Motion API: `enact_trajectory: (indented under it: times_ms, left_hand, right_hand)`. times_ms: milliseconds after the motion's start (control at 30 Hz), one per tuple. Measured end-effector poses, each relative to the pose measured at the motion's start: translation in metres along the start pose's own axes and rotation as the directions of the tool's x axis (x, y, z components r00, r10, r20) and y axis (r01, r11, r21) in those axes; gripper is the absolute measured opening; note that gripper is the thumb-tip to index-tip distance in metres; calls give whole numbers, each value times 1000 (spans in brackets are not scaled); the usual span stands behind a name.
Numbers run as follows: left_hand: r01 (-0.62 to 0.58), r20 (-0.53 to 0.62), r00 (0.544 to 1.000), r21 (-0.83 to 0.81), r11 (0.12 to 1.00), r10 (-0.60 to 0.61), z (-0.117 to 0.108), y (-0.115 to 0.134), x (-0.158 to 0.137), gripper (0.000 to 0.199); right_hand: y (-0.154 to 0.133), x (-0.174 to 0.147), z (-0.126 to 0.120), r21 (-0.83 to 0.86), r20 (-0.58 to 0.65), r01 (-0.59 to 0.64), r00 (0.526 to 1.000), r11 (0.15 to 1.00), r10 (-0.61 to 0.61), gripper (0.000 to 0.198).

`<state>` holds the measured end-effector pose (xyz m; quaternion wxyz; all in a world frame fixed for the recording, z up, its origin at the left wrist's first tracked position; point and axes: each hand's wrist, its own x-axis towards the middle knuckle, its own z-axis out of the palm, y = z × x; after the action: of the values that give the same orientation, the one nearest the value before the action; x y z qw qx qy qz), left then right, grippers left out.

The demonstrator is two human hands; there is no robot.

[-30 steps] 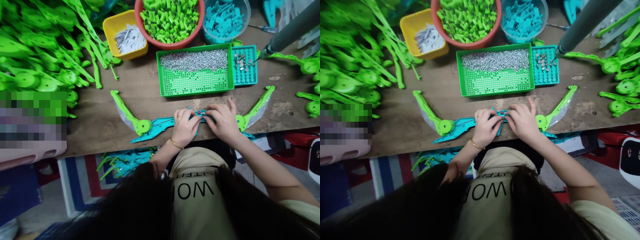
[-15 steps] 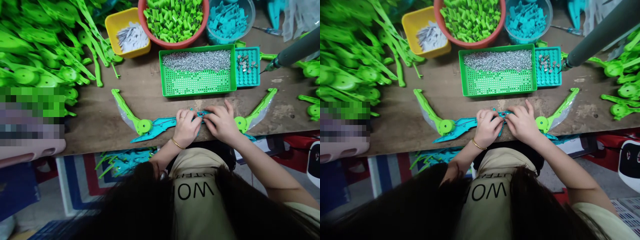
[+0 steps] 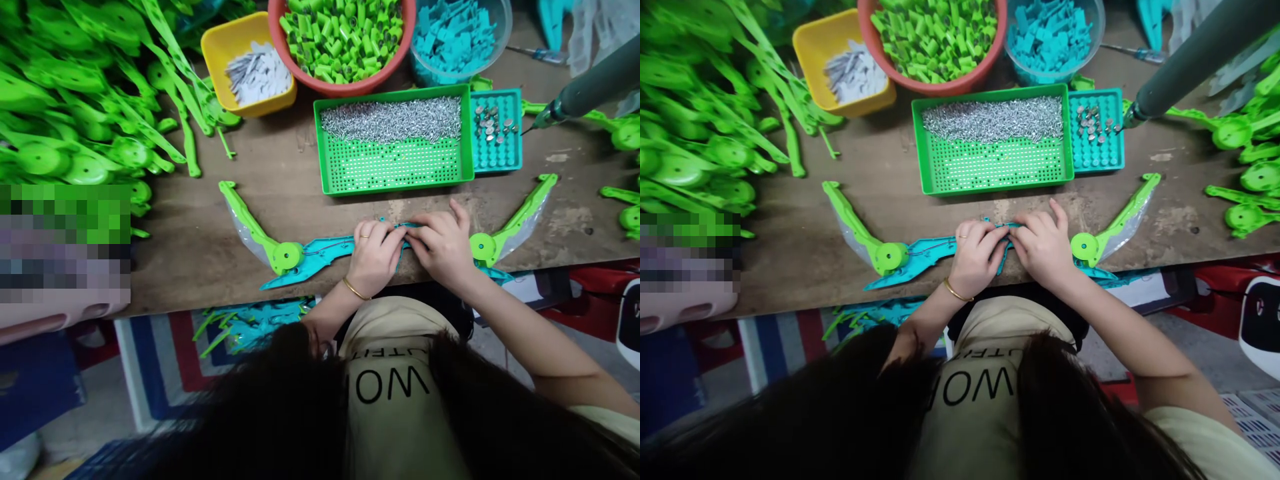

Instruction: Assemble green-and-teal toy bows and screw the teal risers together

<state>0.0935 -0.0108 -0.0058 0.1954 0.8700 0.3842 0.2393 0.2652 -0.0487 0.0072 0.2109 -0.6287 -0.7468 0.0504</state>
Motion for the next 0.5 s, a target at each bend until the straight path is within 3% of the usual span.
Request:
enact_trajectory:
  times_ms: [133, 333, 500]
  left_hand:
    - [6, 9, 1000, -6, 1000, -6, -1, 2, 3, 26]
    - [124, 109, 987, -30, 992, -121, -7, 5, 8, 19]
    - [197, 117, 975, -55, 979, -190, -8, 5, 10, 18]
  right_hand:
    - [-4, 1, 3, -1, -9, -43, 999, 999, 43, 17]
    - [-4, 7, -1, 60, 106, -172, 981, 983, 165, 16]
    - [-3, 4, -5, 47, 123, -128, 985, 991, 121, 19]
